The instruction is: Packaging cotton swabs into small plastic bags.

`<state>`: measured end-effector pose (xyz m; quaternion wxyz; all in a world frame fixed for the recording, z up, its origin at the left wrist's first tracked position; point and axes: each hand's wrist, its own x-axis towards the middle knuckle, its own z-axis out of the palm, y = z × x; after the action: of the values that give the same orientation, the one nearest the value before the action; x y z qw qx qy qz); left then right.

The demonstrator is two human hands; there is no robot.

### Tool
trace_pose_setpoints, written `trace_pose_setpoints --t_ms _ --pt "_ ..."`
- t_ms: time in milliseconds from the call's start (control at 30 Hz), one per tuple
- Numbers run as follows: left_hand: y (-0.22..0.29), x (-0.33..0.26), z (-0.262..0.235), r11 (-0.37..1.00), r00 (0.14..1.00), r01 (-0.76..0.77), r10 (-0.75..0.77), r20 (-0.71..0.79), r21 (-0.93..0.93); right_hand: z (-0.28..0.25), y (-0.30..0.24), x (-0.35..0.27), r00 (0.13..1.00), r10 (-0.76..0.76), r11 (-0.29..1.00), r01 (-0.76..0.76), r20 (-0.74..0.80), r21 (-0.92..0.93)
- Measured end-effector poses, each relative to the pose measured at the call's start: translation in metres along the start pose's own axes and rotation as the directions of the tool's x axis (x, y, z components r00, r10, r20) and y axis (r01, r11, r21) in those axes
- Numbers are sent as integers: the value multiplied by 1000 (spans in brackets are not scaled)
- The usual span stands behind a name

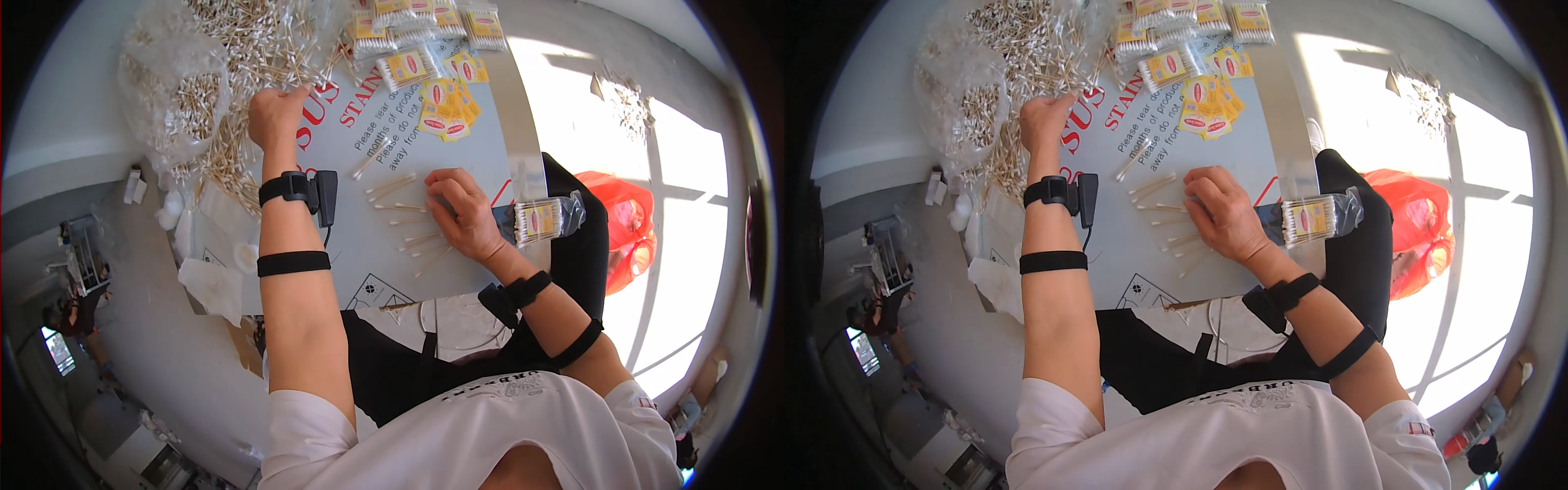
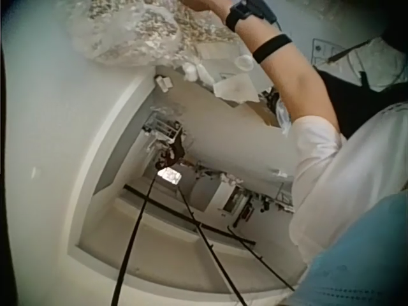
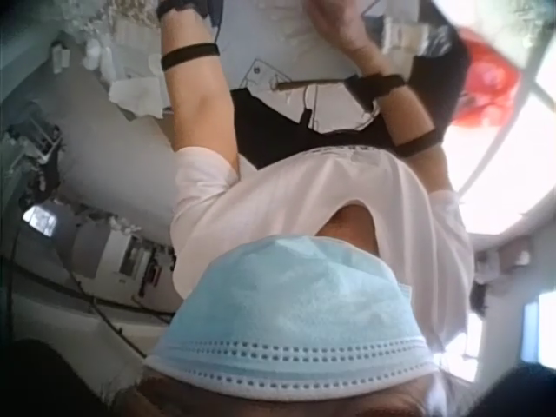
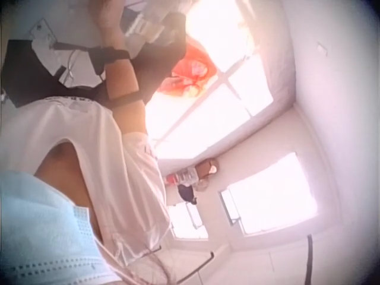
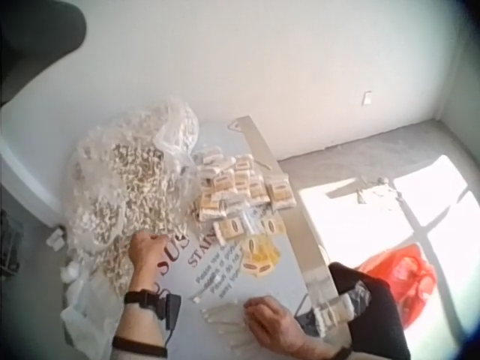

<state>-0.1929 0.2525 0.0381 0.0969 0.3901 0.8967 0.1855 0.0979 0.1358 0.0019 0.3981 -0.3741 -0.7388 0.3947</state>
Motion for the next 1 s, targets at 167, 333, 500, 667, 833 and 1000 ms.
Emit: trace_pose_setpoints --t_ms 167,333,500,667,833,1000 --pt "8 22 11 997 997 52 -55 59 49 -1 -1 2 1000 -17 1000 17 10 0" --pt "-24 35 -3 997 984 40 -27 175 -72 2 -3 3 999 -39 999 39 -3 12" --pt "-48 4 -30 811 867 280 17 499 -514 1 0 3 999 -49 999 49 -17 -8" --pt "-45 -40 -31 860 790 237 99 605 -451 2 2 1 998 -58 998 58 -28 -13" --pt "-54 -28 -11 955 936 9 96 339 -295 3 -1 1 997 -71 997 71 -27 -19" --pt "-24 -19 13 975 975 -202 209 -79 91 2 3 1 998 -57 998 56 -31 -30"
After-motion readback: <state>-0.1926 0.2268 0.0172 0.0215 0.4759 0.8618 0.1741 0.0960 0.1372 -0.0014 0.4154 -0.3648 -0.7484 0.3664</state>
